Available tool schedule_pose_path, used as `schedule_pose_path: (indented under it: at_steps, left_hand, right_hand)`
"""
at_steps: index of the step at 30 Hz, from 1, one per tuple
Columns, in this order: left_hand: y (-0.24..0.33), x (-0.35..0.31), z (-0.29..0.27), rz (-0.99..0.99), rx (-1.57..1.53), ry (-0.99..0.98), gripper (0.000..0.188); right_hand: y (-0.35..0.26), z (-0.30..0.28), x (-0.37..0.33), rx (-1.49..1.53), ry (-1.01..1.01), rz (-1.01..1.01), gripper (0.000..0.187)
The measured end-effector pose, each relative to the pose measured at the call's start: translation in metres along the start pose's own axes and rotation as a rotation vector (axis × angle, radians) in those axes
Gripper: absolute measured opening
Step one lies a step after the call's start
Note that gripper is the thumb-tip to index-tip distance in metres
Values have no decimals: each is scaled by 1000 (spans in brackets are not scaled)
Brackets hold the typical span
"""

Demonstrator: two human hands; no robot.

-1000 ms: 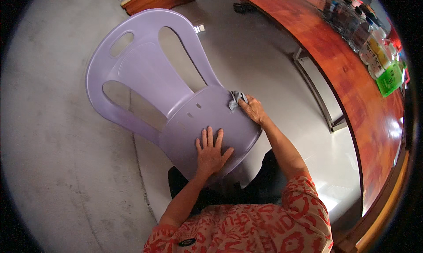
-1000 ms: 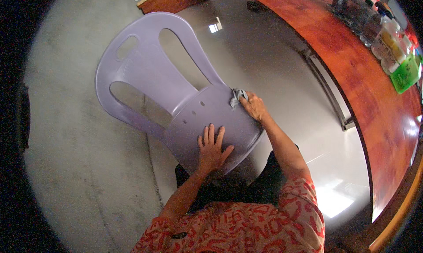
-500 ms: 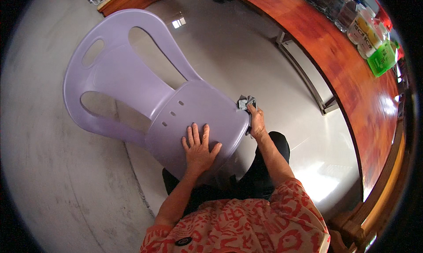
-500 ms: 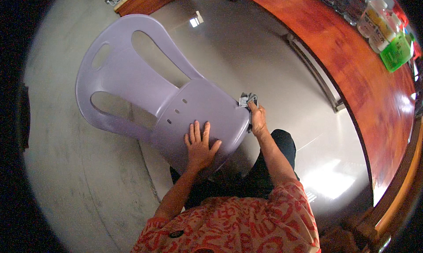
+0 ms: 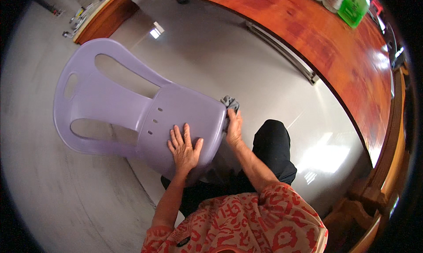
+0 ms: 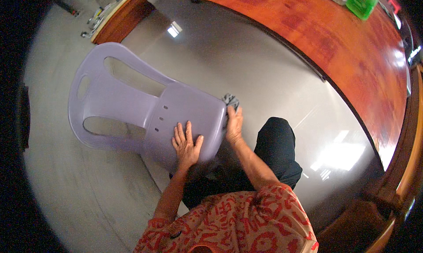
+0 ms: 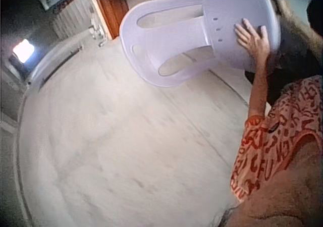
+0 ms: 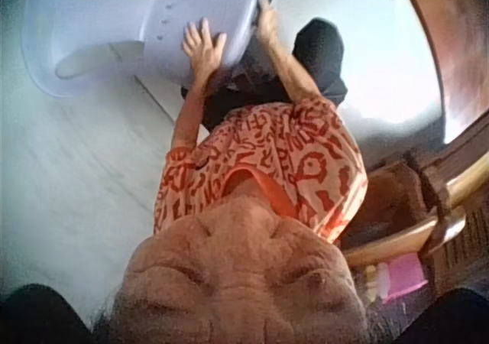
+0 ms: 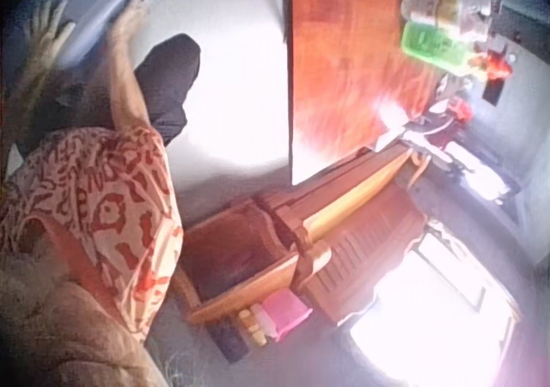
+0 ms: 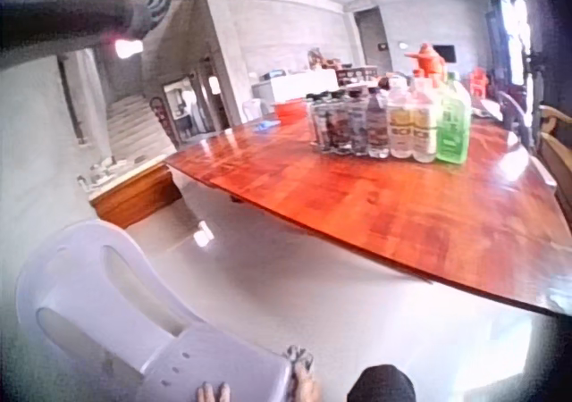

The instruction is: The person wipes a purple plastic chair with a grey cloth. They clean the seat, backrest, and legs, turning the chair upside down to reach the underside. The person then places the chair back on the floor.

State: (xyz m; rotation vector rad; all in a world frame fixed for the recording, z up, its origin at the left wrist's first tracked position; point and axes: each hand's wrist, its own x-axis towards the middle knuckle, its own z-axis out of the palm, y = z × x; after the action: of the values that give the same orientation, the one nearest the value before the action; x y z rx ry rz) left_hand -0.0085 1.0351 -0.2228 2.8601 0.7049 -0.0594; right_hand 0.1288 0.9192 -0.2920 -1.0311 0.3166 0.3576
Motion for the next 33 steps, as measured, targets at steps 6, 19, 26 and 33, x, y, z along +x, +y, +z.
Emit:
schedule_pose_path:
  at_steps: [6,19,26,33]
  left_hand:
    - [1,-1,2,19,2,2,69]
    - [5,2,-7,19,-11,-49,74]
    - [10,4,-14,41,-52,-59,73]
    - [8,4,-13,16,-41,-75,73]
  right_hand:
    - [28,-5,-5,-181,12,-273,48]
    - [115,-69,99,-111,120,72,63]
    - [157,-111,144,-471,243,186,40]
    - [127,-97,120,-144,182,259,31]
